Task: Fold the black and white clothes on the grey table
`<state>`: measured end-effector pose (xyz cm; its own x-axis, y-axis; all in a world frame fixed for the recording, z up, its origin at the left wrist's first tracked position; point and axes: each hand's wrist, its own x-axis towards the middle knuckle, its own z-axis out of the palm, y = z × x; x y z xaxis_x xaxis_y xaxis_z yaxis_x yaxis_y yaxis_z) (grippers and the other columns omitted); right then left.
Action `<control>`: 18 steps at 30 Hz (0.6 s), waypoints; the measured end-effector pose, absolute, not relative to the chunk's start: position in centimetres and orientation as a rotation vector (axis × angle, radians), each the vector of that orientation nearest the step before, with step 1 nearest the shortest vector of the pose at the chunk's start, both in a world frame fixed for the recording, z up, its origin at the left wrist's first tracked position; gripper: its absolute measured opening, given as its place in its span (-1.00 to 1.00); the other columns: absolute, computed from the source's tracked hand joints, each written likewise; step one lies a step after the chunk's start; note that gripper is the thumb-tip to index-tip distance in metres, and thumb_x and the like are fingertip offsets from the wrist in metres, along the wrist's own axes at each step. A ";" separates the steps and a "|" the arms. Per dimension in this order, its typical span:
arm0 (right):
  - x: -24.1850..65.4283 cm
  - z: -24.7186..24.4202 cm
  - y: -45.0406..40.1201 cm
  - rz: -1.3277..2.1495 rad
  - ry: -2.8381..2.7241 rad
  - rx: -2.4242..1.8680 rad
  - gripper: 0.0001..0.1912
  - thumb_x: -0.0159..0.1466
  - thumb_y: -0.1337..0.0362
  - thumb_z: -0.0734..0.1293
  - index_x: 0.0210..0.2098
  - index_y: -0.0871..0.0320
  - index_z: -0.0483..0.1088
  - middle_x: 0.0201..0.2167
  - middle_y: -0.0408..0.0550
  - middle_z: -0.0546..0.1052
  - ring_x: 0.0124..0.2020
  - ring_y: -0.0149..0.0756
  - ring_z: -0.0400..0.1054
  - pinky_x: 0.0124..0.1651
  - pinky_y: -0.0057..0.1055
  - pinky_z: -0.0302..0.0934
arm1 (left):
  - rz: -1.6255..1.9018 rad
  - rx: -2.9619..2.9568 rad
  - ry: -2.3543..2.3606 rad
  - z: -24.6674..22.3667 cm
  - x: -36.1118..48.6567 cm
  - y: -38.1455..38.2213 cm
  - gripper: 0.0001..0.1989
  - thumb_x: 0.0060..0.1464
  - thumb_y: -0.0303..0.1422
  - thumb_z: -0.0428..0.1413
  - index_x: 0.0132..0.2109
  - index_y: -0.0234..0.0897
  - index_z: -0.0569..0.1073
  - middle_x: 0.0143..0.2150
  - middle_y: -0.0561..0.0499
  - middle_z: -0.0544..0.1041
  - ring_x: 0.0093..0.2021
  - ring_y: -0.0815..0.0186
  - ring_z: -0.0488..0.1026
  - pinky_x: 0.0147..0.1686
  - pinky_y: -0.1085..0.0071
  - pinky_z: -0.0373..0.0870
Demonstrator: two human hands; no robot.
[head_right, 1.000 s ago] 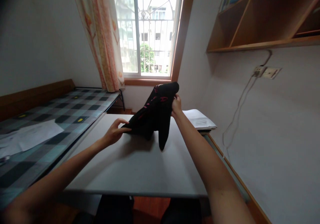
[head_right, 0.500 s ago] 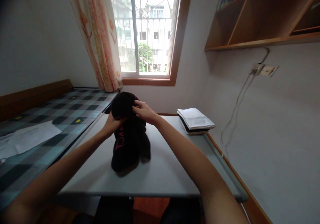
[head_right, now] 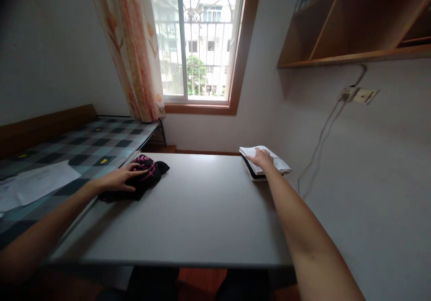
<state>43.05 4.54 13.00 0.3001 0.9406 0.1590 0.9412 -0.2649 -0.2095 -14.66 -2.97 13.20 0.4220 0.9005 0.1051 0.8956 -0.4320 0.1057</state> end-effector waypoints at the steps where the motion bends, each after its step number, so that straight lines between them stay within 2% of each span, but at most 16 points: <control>1: 43.5 12.2 4.2 -0.006 -1.705 -2.399 -0.21 0.16 -0.05 0.35 0.25 0.27 0.20 0.20 0.37 0.29 0.23 0.15 0.17 0.17 -0.03 0.12 | 0.136 2.595 1.648 12.7 -14.6 -3.0 -0.40 -0.10 -0.10 0.23 0.14 0.02 0.45 0.20 -0.07 0.31 0.14 0.03 0.33 0.13 0.17 0.26; 3: 43.9 11.0 3.6 -0.008 -1.720 -2.505 -0.13 0.15 -0.09 0.36 0.29 0.28 0.13 0.24 0.44 0.21 0.25 0.24 0.12 0.15 0.04 0.11 | 0.213 2.603 1.723 12.5 -14.1 -2.9 -0.52 0.02 -0.01 0.13 0.06 -0.02 0.51 0.17 -0.09 0.34 0.14 0.04 0.32 0.14 0.14 0.22; 5: 43.7 10.5 3.3 -0.021 -1.757 -2.530 -0.20 0.18 -0.04 0.35 0.28 0.29 0.16 0.23 0.48 0.20 0.23 0.27 0.14 0.12 0.06 0.13 | 0.461 2.662 1.833 12.8 -13.3 -2.6 -0.58 0.11 -0.01 0.05 0.01 -0.06 0.54 0.17 -0.10 0.35 0.19 0.02 0.25 0.18 0.08 0.14; 7: 43.3 10.4 3.3 -0.026 -1.782 -2.517 -0.36 0.23 0.06 0.32 0.21 0.28 0.26 0.19 0.50 0.26 0.18 0.25 0.22 0.07 0.04 0.17 | 0.618 2.706 1.908 13.0 -12.3 -2.3 -0.50 0.05 0.02 0.10 0.08 -0.06 0.50 0.22 -0.10 0.31 0.27 -0.05 0.11 0.22 0.00 0.04; 10: 43.2 10.7 3.6 -0.007 -1.805 -2.487 -0.57 0.25 0.21 0.27 0.06 0.30 0.42 0.06 0.48 0.40 0.05 0.17 0.36 0.00 -0.03 0.23 | 0.489 2.721 1.891 11.7 -11.0 -2.0 -0.26 -0.10 0.08 0.20 0.24 0.04 0.33 0.31 -0.09 0.21 0.33 -0.18 -0.04 0.23 -0.12 -0.07; 13: 43.7 11.3 3.7 -0.027 -1.733 -2.434 -0.66 0.24 0.26 0.25 -0.08 0.29 0.51 -0.12 0.42 0.52 -0.08 0.12 0.43 -0.08 -0.09 0.26 | 0.250 2.639 1.878 9.0 -10.5 -1.7 -0.26 -0.08 0.09 0.18 0.26 0.10 0.29 0.29 -0.09 0.24 0.29 -0.19 0.07 0.20 -0.15 -0.06; 16: 44.9 12.8 3.4 -0.114 -1.556 -2.289 -0.71 0.24 0.25 0.26 -0.17 0.23 0.56 -0.30 0.32 0.56 -0.18 0.04 0.44 -0.15 -0.18 0.23 | 0.233 2.556 2.037 7.0 -11.0 -1.1 -0.36 0.04 0.05 0.09 0.26 0.06 0.29 0.27 -0.14 0.27 0.22 -0.16 0.17 0.16 -0.16 0.00; 18: 45.5 14.6 3.0 -0.190 -1.458 -2.200 -0.69 0.26 0.23 0.24 -0.16 0.22 0.56 -0.34 0.30 0.56 -0.20 0.00 0.44 -0.17 -0.20 0.21 | 0.264 2.470 2.194 6.6 -11.6 -0.4 -0.36 0.07 0.04 0.06 0.27 0.00 0.28 0.27 -0.19 0.26 0.21 -0.19 0.18 0.14 -0.19 0.02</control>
